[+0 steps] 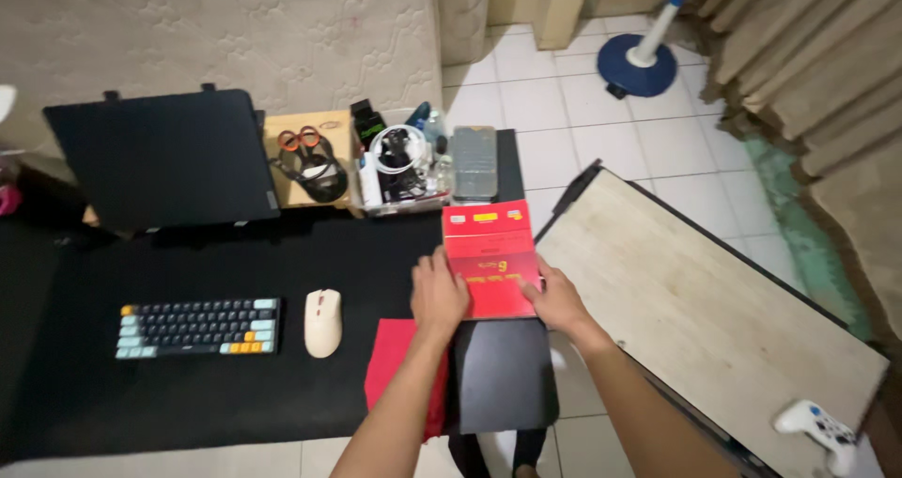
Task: The person picks up and wipes several items including a small white appliance, a water bottle, a gray triangular case, a cup, a box, a controller, and a red cloth, then wipes down the armrests of a chair.
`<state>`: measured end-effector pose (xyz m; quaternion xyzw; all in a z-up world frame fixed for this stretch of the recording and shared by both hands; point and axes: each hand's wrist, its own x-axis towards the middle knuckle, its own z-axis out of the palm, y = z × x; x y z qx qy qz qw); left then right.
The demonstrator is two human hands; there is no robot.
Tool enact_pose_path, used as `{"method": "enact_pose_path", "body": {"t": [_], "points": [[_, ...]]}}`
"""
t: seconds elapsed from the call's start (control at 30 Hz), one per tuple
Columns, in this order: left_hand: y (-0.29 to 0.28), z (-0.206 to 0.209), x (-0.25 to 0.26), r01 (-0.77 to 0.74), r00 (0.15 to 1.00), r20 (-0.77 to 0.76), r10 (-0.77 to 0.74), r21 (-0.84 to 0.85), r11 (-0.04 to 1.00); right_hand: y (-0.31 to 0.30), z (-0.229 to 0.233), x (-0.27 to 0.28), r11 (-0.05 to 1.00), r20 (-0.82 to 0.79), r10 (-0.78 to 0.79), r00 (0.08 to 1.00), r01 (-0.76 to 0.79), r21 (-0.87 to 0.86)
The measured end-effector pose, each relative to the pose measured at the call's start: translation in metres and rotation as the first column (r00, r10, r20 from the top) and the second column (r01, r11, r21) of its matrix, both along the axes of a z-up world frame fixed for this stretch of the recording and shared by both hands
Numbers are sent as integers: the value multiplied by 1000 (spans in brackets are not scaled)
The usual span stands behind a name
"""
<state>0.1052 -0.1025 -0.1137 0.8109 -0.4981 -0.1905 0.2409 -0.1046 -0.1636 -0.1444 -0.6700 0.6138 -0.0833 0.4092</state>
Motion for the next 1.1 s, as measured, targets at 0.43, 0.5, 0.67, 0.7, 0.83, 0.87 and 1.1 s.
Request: {"method": "enact_pose_path", "body": {"t": [0.43, 0.5, 0.67, 0.7, 0.83, 0.87, 1.1], "points": [[0, 78, -87, 241, 864, -327, -383, -401, 884, 74, 113, -94, 918, 431, -315, 845, 387, -88], [-1, 97, -115, 257, 794, -434, -426, -396, 882, 81, 131, -113, 884, 470, -381, 796, 462, -67], [5, 135, -187, 384, 683, -506, -527, -365, 848, 106, 161, -170, 797, 533, -478, 698, 600, -71], [4, 140, -202, 416, 667, -510, -543, -350, 839, 109, 166, -183, 765, 547, -522, 655, 642, -39], [11, 147, -267, 500, 584, -490, -648, -411, 762, 127, 174, -241, 695, 610, -531, 588, 714, -85], [14, 147, -284, 516, 568, -497, -656, -406, 754, 133, 175, -256, 675, 622, -546, 562, 735, -71], [33, 122, -415, 629, 491, -518, -701, -346, 696, 174, 170, -371, 544, 530, -720, 449, 839, 29]]}}
